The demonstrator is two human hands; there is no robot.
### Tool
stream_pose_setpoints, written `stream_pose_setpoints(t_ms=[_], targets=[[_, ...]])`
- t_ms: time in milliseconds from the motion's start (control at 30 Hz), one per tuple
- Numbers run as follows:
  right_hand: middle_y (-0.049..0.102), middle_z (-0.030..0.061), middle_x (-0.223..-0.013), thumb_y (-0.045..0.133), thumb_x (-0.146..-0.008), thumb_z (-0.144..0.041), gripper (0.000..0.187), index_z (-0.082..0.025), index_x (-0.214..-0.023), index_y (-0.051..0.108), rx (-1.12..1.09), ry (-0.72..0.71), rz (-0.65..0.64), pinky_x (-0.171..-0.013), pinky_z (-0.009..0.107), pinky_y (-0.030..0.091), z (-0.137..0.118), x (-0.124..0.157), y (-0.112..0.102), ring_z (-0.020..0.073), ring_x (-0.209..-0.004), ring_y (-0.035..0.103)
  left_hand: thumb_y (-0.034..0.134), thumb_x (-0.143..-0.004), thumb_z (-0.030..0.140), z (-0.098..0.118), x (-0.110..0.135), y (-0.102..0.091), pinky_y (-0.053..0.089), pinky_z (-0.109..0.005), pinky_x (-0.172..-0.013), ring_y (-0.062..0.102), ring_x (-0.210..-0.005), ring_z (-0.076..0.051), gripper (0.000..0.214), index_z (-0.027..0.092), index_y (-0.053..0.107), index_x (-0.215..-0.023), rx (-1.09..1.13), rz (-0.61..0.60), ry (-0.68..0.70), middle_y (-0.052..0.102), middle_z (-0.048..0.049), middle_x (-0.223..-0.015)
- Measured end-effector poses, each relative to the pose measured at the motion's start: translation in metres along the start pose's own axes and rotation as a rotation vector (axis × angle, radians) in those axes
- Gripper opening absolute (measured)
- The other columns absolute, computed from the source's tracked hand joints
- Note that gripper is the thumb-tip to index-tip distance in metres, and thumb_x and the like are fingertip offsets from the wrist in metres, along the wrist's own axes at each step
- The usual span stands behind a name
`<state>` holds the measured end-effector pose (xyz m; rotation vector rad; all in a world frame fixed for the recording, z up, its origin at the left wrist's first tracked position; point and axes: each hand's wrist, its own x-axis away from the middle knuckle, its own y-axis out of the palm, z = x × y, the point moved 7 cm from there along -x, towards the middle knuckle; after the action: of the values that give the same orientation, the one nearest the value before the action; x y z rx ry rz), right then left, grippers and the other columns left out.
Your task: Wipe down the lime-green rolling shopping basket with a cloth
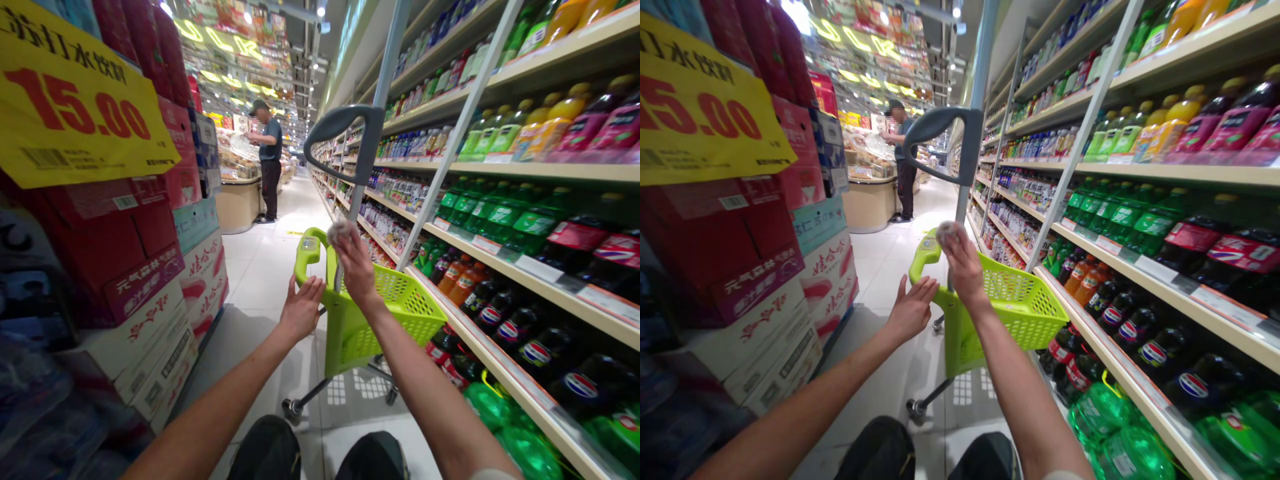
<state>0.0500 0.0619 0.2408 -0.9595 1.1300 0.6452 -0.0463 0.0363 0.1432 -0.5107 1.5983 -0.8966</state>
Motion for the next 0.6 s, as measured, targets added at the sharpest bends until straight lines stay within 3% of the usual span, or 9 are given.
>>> stream_pose_setpoints(t_ms=[100, 167, 267, 400, 467, 600], targets=[[0.056, 0.0067, -0.119, 0.037, -0.087, -0.011, 0.033, -0.017, -0.114, 0.055, -0.033, 0.043, -0.126, -0.105, 0.037, 0.032, 0.0, 0.068, 0.001, 0.0164, -0.129, 0.026, 0.042, -0.072, 0.013, 0.0, -0.003, -0.004, -0.001, -0.046, -0.108, 0.037, -0.121, -0.021, 0.049, 0.018, 0.044, -0.121, 0.052, 0.021, 0.011, 0.05, -0.0072, -0.126], [0.057, 0.0065, -0.118, 0.038, -0.086, -0.009, 0.034, -0.018, -0.114, 0.055, -0.065, 0.062, -0.215, -0.103, 0.039, 0.035, -0.003, 0.095, 0.002, 0.0177, -0.128, 0.028, 0.042, -0.073, 0.016, -0.012, -0.008, -0.008, 0.005, -0.048, -0.107, 0.038, -0.121, -0.021, 0.046, 0.018, 0.045, -0.119, 0.08, 0.052, -0.054, 0.049, -0.0076, -0.126], [0.056, 0.0052, -0.119, 0.039, -0.085, -0.009, 0.035, -0.021, -0.115, 0.055, -0.094, 0.116, -0.217, -0.103, 0.041, 0.034, -0.001, 0.088, 0.001, 0.0189, -0.128, 0.027, 0.045, -0.074, 0.022, -0.034, -0.019, -0.005, 0.016, -0.052, -0.102, 0.04, -0.119, -0.024, 0.039, 0.019, 0.049, -0.113, 0.143, 0.027, -0.137, 0.052, -0.0077, -0.123], [0.052, 0.0029, -0.124, 0.038, -0.086, -0.011, 0.036, -0.023, -0.116, 0.055, -0.099, 0.215, -0.103, -0.106, 0.041, 0.03, 0.014, 0.059, 0.005, 0.0186, -0.128, 0.028, 0.046, -0.076, 0.022, -0.042, -0.029, 0.001, 0.026, -0.047, -0.096, 0.045, -0.115, -0.022, 0.027, 0.022, 0.054, -0.102, 0.204, -0.026, -0.106, 0.06, -0.0042, -0.113], [0.051, 0.0023, -0.124, 0.038, -0.085, -0.011, 0.036, -0.023, -0.115, 0.055, -0.128, 0.251, -0.094, -0.106, 0.039, 0.03, 0.017, 0.066, 0.009, 0.0182, -0.128, 0.028, 0.046, -0.077, 0.021, -0.041, -0.028, 0.0, 0.029, -0.044, -0.092, 0.046, -0.114, -0.021, 0.026, 0.023, 0.054, -0.101, 0.207, 0.003, -0.116, 0.06, -0.004, -0.113], [0.049, 0.0034, -0.127, 0.037, -0.083, -0.007, 0.04, -0.022, -0.115, 0.055, -0.173, 0.329, -0.159, -0.106, 0.039, 0.03, 0.01, 0.114, 0.014, 0.018, -0.128, 0.029, 0.047, -0.079, 0.022, -0.033, -0.022, -0.003, 0.03, -0.042, -0.089, 0.046, -0.114, -0.021, 0.024, 0.022, 0.053, -0.102, 0.2, 0.061, -0.124, 0.059, -0.0047, -0.114]])
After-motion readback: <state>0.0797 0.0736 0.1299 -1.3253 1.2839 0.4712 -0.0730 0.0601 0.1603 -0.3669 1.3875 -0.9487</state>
